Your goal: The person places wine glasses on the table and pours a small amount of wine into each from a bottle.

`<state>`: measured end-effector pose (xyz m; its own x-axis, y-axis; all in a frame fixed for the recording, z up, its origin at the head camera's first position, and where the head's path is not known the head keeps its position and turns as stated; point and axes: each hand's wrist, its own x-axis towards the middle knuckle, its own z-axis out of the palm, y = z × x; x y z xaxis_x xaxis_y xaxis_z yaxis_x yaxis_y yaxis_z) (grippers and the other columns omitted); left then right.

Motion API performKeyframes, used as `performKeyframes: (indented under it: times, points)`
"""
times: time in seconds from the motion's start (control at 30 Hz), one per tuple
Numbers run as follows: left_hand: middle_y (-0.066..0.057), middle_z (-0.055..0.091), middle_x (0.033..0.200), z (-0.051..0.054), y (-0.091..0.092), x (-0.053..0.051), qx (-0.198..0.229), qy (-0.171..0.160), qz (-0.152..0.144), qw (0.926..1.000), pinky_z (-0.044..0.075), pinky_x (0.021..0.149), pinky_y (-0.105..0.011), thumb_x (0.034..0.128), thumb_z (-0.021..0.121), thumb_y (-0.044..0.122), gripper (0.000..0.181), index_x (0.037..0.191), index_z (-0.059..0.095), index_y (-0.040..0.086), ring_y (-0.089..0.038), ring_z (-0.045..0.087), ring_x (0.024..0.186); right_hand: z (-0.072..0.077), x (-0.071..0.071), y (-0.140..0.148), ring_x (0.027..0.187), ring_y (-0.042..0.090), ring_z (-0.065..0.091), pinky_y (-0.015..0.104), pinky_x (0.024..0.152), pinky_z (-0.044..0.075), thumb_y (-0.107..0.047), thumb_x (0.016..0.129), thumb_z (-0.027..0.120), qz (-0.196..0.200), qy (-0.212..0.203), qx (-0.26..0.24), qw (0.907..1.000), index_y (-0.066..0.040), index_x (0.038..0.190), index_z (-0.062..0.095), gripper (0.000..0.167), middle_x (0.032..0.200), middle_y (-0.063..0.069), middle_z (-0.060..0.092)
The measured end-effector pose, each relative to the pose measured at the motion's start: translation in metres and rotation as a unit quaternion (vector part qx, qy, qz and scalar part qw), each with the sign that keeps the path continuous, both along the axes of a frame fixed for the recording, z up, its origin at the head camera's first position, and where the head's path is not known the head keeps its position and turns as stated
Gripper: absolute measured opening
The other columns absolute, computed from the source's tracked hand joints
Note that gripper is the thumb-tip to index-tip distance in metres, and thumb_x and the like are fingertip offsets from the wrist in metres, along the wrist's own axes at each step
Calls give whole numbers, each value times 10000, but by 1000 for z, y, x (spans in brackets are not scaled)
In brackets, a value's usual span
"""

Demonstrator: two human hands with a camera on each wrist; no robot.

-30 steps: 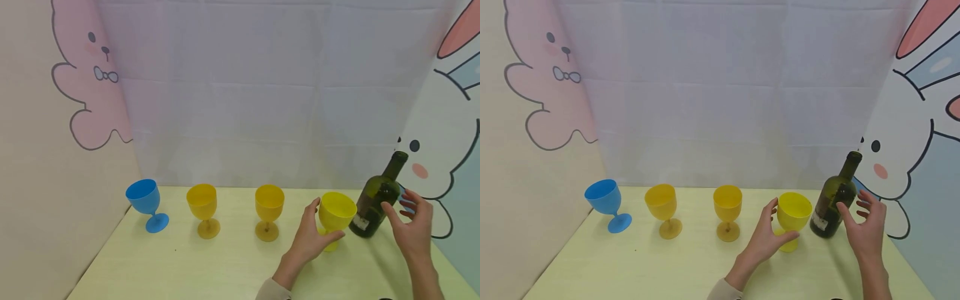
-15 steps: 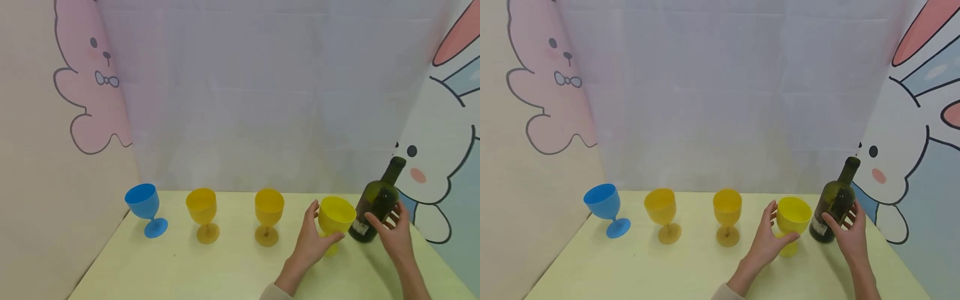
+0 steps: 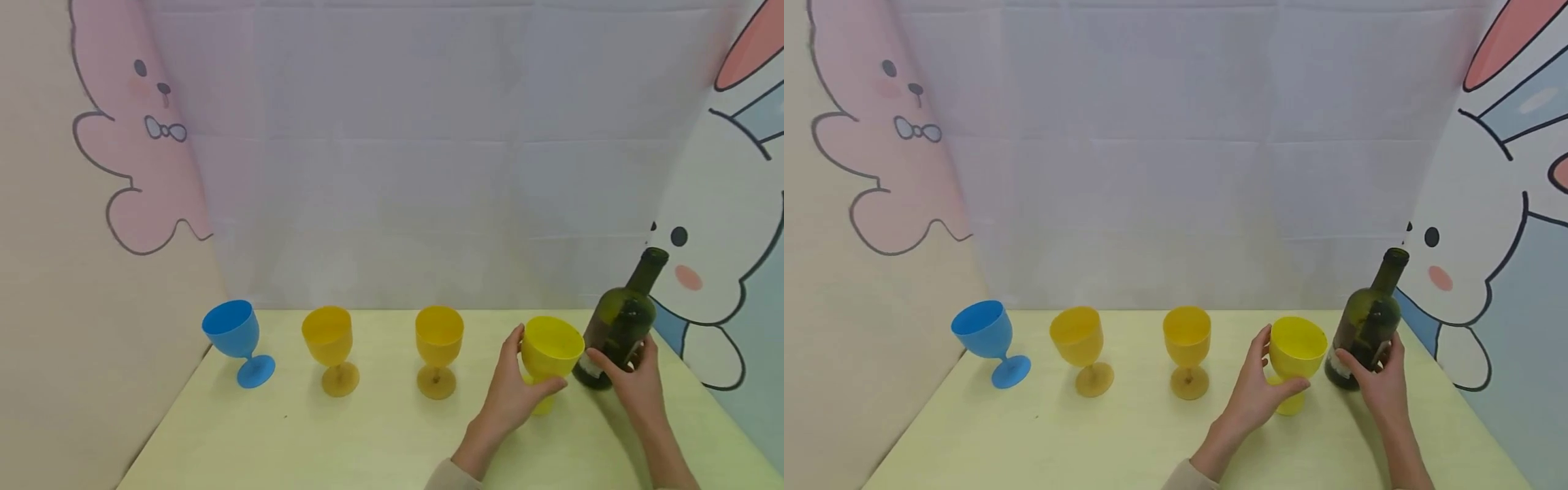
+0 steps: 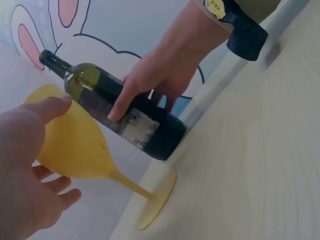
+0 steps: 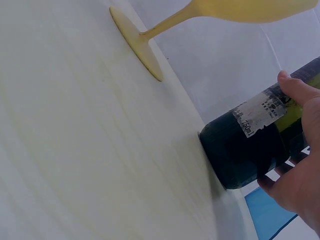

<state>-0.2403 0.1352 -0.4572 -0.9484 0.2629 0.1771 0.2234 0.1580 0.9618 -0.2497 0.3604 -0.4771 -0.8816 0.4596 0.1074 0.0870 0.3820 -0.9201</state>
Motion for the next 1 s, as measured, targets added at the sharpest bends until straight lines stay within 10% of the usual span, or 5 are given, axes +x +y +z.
performKeyframes:
  times: [1.0]
  points:
    - [136, 434, 1461, 0, 1, -1, 212, 473, 191, 9985, 492, 992, -250, 829, 811, 312, 824, 1505, 341, 261, -23, 475, 1206, 11, -2, 1, 1442, 409, 281, 609, 1145, 316, -394, 861, 762, -504, -528, -118, 9973, -186, 1603, 51, 1049, 1647, 179, 174]
